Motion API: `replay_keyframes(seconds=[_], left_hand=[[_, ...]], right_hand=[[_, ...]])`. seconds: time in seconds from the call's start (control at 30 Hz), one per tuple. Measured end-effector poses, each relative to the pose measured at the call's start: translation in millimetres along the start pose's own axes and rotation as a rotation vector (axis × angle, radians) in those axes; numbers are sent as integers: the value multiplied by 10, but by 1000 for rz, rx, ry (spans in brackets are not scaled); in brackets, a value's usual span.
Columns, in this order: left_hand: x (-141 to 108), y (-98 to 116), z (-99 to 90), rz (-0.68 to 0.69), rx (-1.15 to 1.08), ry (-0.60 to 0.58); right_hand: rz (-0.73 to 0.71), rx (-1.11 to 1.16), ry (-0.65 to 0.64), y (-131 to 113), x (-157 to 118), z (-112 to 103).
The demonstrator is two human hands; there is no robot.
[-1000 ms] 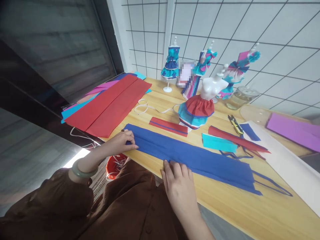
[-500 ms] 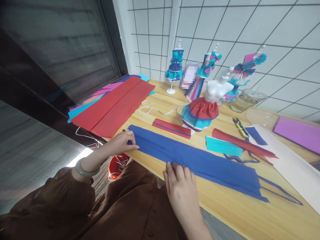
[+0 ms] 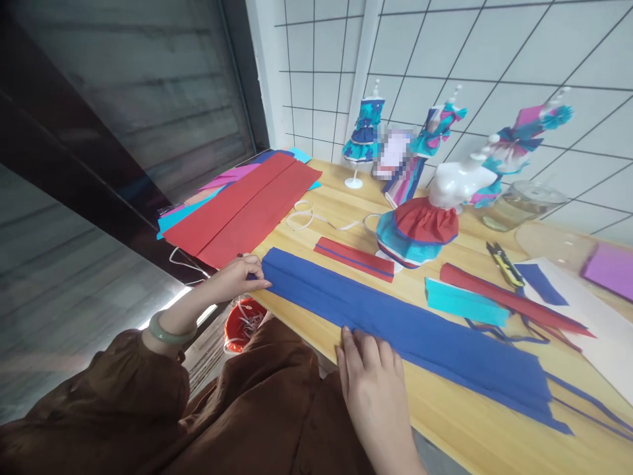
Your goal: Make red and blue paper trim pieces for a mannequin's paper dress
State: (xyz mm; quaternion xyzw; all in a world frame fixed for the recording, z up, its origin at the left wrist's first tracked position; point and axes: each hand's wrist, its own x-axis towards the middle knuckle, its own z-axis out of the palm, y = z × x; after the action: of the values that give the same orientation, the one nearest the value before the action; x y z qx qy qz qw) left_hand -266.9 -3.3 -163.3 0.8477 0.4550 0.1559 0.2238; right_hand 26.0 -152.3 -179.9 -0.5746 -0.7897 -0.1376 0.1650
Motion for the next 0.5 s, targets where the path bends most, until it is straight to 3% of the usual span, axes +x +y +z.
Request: replay_keyframes(seconds=[0.5], left_hand=[[-11, -52, 4, 11, -4, 25]], right_hand=[[-8, 13, 17, 1, -11, 10]])
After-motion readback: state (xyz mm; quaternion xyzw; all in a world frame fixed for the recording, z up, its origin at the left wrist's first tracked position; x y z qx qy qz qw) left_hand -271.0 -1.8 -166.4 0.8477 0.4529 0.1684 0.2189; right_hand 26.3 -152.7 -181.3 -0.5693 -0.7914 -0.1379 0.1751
